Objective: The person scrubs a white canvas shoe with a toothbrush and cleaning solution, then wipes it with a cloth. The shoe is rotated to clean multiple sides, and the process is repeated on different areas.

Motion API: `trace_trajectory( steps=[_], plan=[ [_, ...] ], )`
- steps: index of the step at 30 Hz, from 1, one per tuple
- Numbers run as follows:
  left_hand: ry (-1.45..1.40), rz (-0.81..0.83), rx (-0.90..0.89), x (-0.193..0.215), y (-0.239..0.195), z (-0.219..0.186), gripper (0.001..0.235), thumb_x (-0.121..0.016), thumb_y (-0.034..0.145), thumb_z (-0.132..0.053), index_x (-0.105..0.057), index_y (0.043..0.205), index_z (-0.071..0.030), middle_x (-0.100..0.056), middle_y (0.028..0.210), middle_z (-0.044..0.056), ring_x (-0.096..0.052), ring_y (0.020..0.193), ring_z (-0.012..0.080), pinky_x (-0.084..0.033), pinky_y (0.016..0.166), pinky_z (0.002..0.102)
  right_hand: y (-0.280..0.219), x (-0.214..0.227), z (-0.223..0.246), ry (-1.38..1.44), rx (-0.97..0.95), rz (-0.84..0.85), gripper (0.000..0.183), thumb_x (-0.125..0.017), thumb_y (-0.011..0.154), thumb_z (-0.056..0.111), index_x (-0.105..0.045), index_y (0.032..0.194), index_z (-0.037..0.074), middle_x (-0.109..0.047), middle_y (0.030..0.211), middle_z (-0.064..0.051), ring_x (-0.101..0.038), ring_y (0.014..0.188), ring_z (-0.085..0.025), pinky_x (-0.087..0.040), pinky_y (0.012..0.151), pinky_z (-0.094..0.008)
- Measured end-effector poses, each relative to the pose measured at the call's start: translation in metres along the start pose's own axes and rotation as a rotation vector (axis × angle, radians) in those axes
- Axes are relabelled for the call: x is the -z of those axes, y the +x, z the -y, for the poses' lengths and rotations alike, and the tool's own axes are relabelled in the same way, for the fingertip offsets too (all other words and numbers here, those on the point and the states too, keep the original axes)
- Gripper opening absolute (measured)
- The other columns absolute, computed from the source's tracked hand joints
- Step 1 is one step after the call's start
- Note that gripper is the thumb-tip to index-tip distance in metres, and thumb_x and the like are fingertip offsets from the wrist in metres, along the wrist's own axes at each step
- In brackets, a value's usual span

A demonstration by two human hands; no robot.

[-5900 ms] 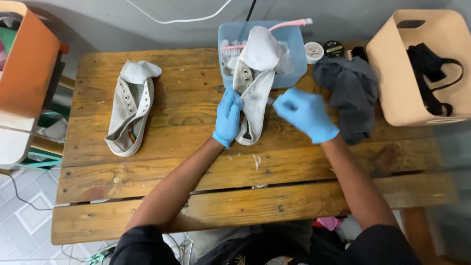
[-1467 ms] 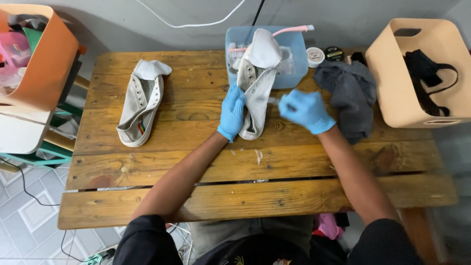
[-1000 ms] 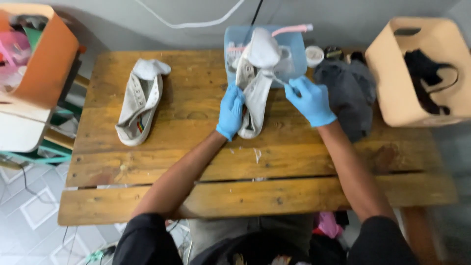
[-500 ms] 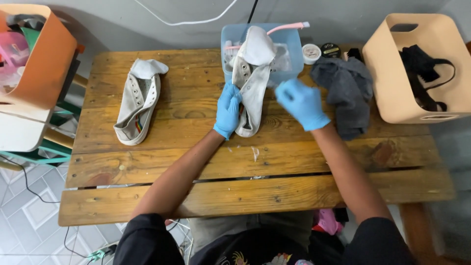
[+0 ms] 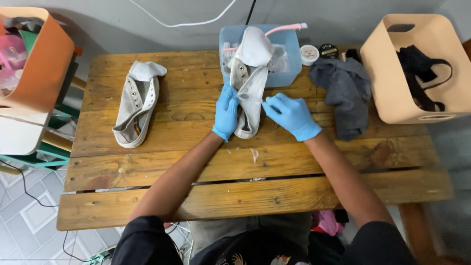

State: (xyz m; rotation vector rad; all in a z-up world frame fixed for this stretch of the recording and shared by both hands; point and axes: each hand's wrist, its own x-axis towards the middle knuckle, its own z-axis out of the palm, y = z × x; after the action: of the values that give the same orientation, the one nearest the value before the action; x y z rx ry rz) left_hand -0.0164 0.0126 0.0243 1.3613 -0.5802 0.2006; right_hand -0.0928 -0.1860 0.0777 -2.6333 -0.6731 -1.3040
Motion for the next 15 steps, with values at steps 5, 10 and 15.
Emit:
trace_trajectory(
  steps=[5,10,15],
  plan=[
    [0.029,-0.004,0.018,0.003,-0.01,0.03,0.014,-0.052,0.101,-0.009,-0.062,0.101,0.001,-0.058,0.113,0.022,-0.056,0.116,0.0321,-0.043,0.108,0.052,-0.008,-0.009,-0.029,-0.097,-0.04,-0.037,0.021,-0.077,0.099,0.021,-0.06,0.086,0.021,-0.058,0.065,0.004,-0.065,0.055,-0.021,-0.051,0.048,-0.031],
    [0.057,0.018,0.052,0.006,-0.01,0.04,0.014,-0.053,0.102,-0.011,-0.062,0.092,-0.005,-0.056,0.102,0.013,-0.058,0.105,0.0274,-0.045,0.107,0.046,-0.01,-0.01,-0.045,-0.071,-0.046,0.005,0.026,-0.076,0.098,0.024,-0.058,0.079,0.024,-0.055,0.06,0.007,-0.062,0.053,-0.017,-0.05,0.049,-0.029],
    [0.093,0.004,0.046,0.005,-0.012,0.067,0.017,-0.052,0.104,-0.012,-0.063,0.108,0.001,-0.059,0.125,0.026,-0.055,0.127,0.0368,-0.038,0.116,0.052,-0.014,-0.015,-0.041,0.151,-0.075,0.049,0.026,-0.081,0.09,0.021,-0.059,0.076,0.02,-0.061,0.057,0.003,-0.066,0.056,-0.023,-0.051,0.046,-0.035]
  ],
)
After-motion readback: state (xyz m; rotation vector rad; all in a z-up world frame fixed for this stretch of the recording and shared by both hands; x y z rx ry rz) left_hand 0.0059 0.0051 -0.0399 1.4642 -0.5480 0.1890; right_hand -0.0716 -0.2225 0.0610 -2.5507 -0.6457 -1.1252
